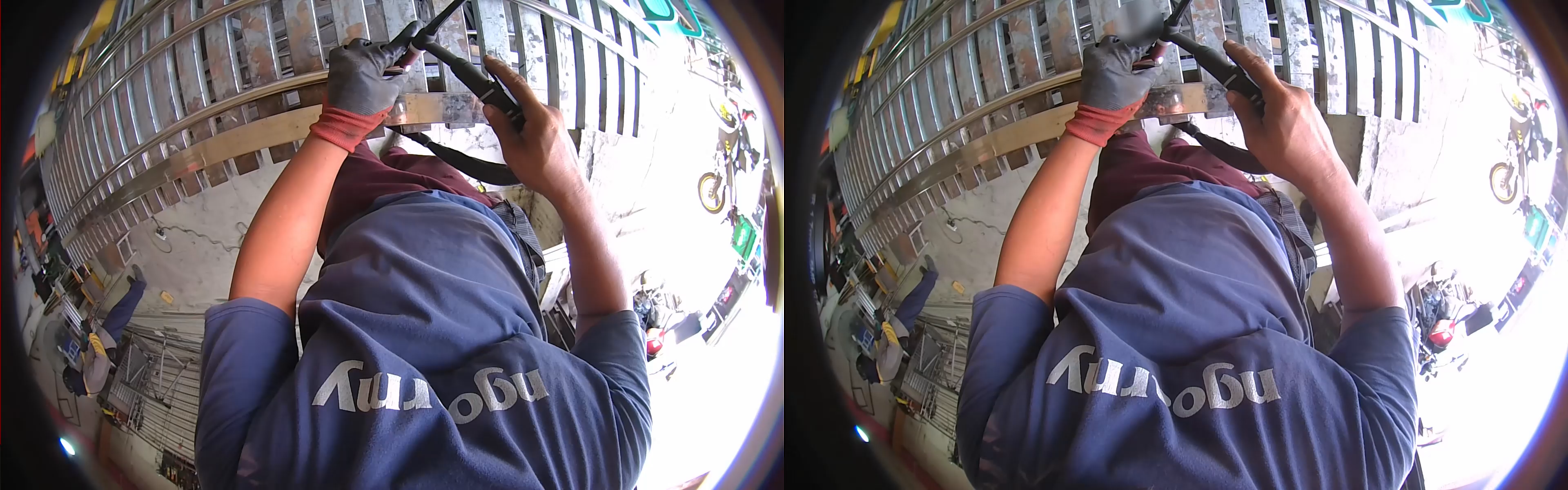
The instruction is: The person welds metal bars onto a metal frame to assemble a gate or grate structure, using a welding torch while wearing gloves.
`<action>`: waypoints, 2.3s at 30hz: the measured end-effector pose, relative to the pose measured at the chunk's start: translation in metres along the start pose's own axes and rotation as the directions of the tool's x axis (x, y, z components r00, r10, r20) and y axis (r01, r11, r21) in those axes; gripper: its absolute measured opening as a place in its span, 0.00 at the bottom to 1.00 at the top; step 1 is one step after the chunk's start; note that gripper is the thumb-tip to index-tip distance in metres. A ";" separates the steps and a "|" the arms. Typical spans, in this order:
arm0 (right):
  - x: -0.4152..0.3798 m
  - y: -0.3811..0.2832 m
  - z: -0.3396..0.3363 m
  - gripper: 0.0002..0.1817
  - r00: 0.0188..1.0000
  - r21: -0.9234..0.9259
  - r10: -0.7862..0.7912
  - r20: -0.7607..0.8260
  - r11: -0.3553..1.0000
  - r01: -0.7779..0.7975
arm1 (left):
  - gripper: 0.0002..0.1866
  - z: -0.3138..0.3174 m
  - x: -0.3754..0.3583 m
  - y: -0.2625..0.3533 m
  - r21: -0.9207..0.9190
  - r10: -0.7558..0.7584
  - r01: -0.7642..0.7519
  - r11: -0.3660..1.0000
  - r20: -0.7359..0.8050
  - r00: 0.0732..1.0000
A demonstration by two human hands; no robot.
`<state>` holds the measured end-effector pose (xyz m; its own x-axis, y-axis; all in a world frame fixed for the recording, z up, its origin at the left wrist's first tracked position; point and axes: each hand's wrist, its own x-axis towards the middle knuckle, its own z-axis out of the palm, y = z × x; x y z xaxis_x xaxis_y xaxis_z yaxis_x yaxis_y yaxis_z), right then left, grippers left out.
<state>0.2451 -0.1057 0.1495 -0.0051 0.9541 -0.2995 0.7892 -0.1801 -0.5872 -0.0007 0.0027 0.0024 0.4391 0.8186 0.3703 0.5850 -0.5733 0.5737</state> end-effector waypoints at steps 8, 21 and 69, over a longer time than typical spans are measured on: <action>-0.002 -0.001 0.001 0.35 0.999 -0.004 -0.035 -0.014 0.999 0.035 | 0.18 -0.001 0.000 0.001 0.020 0.003 -0.003 1.000 -0.007 1.000; -0.010 0.001 -0.009 0.41 0.992 0.022 0.035 -0.124 0.999 -0.033 | 0.40 0.001 -0.002 -0.003 0.020 0.096 -0.095 0.995 -0.062 0.993; -0.003 0.048 0.022 0.37 0.997 0.218 0.009 -0.076 0.976 0.008 | 0.20 -0.038 -0.020 -0.021 0.110 -0.049 0.047 0.993 0.019 0.999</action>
<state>0.2695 -0.1219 0.1059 0.0486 0.9680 -0.2461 0.6366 -0.2199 -0.7392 -0.0474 -0.0001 0.0113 0.4226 0.8451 0.3274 0.6763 -0.5345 0.5068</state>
